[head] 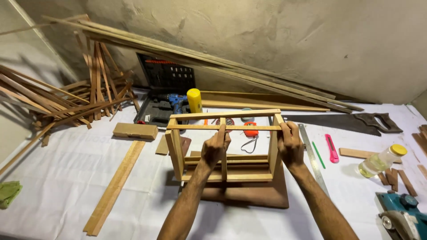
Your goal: The person uses a handheld electric planer to smooth thin wooden strips on a workbench. They then place the planed strips into a partially assembled wooden frame and adjust the frame's position on the table.
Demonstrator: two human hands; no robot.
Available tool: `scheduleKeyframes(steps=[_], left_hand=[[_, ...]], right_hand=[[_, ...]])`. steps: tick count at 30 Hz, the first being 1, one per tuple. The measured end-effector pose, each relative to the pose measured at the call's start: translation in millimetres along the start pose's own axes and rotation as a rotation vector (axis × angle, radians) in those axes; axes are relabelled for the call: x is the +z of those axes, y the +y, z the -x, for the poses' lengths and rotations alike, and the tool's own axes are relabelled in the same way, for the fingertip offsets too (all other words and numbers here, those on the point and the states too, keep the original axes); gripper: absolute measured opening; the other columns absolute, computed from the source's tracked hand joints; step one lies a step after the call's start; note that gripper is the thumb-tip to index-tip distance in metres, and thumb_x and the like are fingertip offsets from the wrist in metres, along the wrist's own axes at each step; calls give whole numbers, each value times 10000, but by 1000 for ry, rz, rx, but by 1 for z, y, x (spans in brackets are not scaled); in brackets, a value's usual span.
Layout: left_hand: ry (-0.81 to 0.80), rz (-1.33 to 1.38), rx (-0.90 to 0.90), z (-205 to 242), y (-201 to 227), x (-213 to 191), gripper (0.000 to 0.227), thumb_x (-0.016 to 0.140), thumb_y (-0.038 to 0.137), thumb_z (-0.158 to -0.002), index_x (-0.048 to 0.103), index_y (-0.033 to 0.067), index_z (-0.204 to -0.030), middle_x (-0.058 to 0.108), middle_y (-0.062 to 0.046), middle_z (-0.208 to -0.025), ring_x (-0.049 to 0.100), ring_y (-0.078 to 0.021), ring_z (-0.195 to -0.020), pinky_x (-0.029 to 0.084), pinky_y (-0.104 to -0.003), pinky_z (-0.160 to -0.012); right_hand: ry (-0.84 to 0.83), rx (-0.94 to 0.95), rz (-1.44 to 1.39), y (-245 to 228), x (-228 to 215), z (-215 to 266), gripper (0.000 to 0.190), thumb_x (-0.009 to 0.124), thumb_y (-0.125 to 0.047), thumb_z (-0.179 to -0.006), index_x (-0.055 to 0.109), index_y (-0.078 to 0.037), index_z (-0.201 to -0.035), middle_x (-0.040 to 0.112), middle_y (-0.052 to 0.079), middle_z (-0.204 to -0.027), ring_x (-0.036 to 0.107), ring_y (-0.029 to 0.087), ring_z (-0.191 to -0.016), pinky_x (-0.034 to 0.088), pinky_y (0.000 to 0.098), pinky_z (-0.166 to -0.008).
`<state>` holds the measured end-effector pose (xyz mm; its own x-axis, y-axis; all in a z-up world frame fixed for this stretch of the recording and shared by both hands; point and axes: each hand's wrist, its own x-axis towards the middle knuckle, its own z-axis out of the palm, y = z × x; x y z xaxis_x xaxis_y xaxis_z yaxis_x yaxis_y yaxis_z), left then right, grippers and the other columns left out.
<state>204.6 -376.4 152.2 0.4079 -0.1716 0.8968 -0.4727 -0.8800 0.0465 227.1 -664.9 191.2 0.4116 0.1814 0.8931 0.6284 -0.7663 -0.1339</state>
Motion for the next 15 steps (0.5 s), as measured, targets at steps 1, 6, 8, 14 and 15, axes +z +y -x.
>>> scheduleKeyframes(steps=[1,6,8,14,15], left_hand=[[16,-4,10,0,0,1,363,624,37,-993,571,-131,-1311,585,-28,-587,548,-85,-470,487,-230,-401],[33,99,-55,2,12,-18,388,648,115,-1011,573,-69,-1345,639,-38,-625,583,-99,-474,521,-236,-415],[52,124,-61,4,14,-24,404,662,174,-1024,574,-42,-1353,664,-41,-666,600,-102,-491,519,-238,-416],[54,130,-150,17,24,-37,452,687,327,-1020,615,67,-1382,711,-32,-734,608,-94,-491,516,-242,-410],[69,119,-151,16,26,-42,448,673,334,-1027,619,88,-1396,721,-37,-773,616,-91,-515,525,-238,-429]], right_hand=[[16,-10,2,-1,-2,-2,240,660,49,-969,623,21,-1205,604,183,-1185,715,327,-946,659,345,-740],[-183,208,5,-11,-14,4,239,611,23,-962,645,30,-1198,611,193,-1200,703,306,-898,643,341,-674],[-166,131,64,-11,-19,8,277,616,-7,-948,639,28,-1222,604,183,-1200,667,310,-981,625,374,-785],[-262,-27,144,-6,-43,13,459,635,-94,-904,614,22,-1347,595,191,-1215,526,327,-1117,483,446,-981],[-303,-54,144,-2,-43,15,468,630,-94,-917,612,6,-1374,603,191,-1225,515,313,-1118,460,441,-992]])
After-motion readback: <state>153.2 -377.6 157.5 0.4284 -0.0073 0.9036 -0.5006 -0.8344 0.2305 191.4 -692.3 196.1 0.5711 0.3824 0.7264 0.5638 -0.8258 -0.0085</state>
